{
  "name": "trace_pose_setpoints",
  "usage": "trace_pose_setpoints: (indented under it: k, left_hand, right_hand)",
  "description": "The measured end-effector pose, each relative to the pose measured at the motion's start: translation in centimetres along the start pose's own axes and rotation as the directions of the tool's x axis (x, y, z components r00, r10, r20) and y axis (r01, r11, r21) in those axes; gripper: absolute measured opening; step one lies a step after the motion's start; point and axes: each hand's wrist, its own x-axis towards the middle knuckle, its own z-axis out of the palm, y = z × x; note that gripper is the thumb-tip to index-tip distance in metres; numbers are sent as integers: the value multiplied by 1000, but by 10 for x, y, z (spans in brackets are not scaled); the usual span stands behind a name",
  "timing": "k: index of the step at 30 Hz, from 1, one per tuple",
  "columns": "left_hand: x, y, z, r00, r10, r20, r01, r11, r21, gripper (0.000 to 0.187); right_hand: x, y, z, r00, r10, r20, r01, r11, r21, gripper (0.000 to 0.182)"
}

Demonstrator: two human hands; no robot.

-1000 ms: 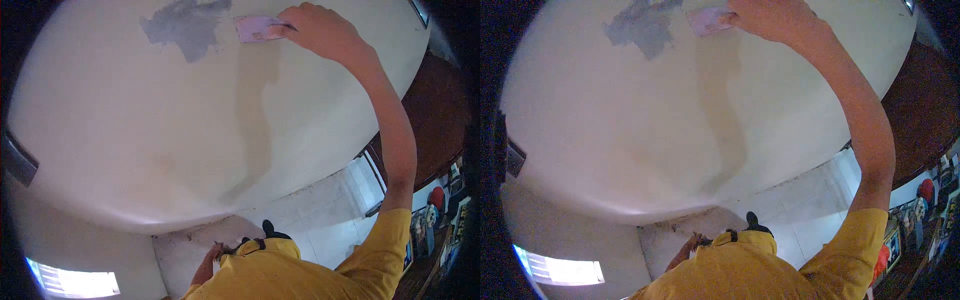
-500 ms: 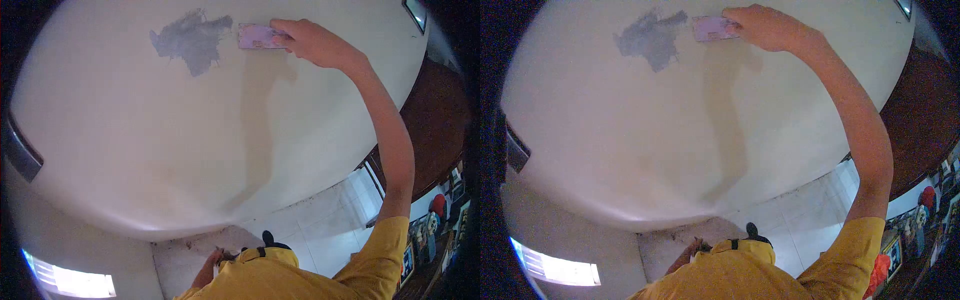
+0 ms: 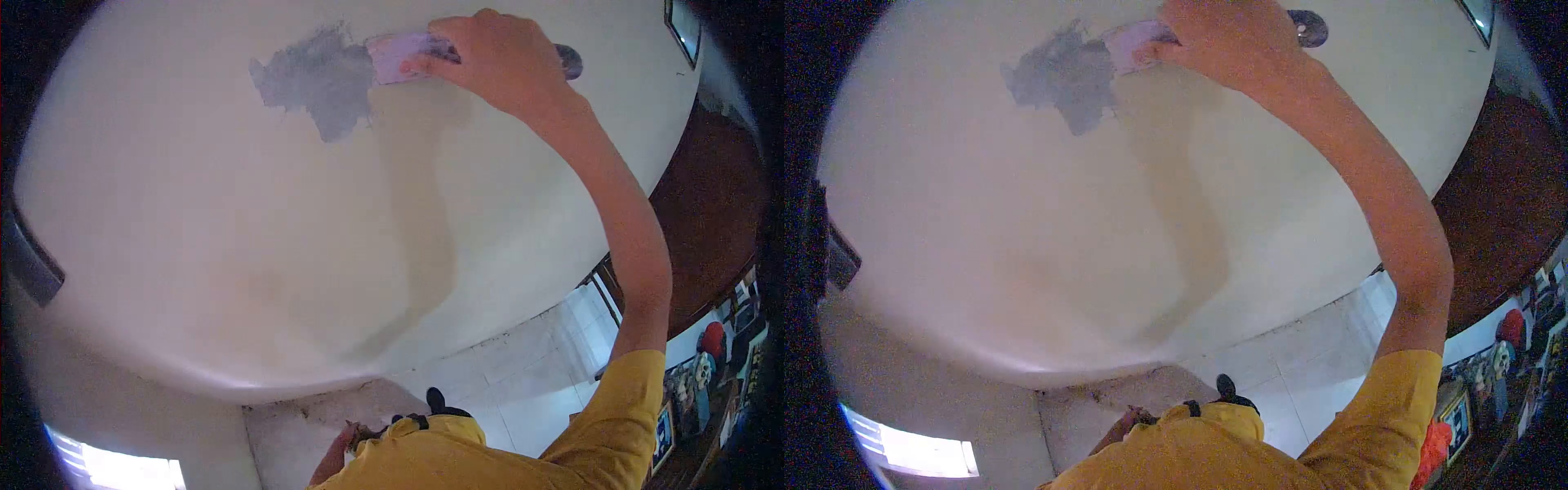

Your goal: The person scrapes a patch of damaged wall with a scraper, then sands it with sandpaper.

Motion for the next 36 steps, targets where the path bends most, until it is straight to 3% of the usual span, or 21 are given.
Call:
trace_pose_setpoints:
  k: [4, 7, 10, 15, 17, 19, 22, 25, 28, 31, 32, 34, 36]
  left_hand:
    - [4, 0, -8, 1000, -18, 7, 18, 1000, 15, 39]
    - [2, 0, -7, 999, -35, 13, 35, 999, 38, 41]
    - [6, 1, -14, 999, -46, 19, 44, 995, 86, 44]
    - [0, 20, -18, 996, -70, 51, 52, 954, 296, 48]
    - [6, 17, -18, 991, -57, 122, 30, 976, 215, 51]
    - [21, 7, -11, 986, -164, 39, 168, 955, -244, 50]
    - [21, 10, -11, 983, 97, -157, -59, 971, 230, 48]
    - [11, 1, -1, 1000, 18, 0, -18, 979, -202, 50]
    - [11, 7, 2, 986, -153, 71, 167, 943, -287, 49]
    - [3, 4, -5, 981, -149, -126, 147, 989, -29, 48]
    - [4, 4, -5, 986, 23, -165, 0, 991, 132, 47]
    - [2, -4, -4, 917, 363, -166, -258, 856, 448, 45]
    - [0, -5, -1, 986, 140, -87, -135, 989, 61, 44]
  right_hand:
    - [4, -6, -32, 988, 61, 142, -61, 998, -7, 45]
    - [4, -2, -31, 985, 74, 155, -60, 994, -91, 49]
    - [-2, -3, -28, 969, 107, 220, -108, 994, -7, 50]
    - [-5, 0, -23, 979, 109, 169, -116, 993, 29, 50]
    - [-8, 2, -15, 978, 115, 174, -122, 992, 27, 50]
    - [-6, 6, -12, 975, 124, 185, -128, 992, 8, 49]
    - [-7, 7, -11, 986, 81, 148, -79, 997, -19, 49]
    - [-4, 8, -1, 996, 32, 83, -37, 998, 54, 47]
    - [1, 2, -5, 986, 47, 162, -60, 995, 74, 44]
    - [-9, 9, -9, 999, 33, 25, -33, 999, 22, 45]
    - [-8, 6, -13, 998, 48, 45, -49, 998, 26, 46]
    - [-8, 5, -24, 993, 79, 86, -83, 996, 39, 47]
    - [-5, 6, -18, 981, 107, 164, -113, 993, 27, 49]
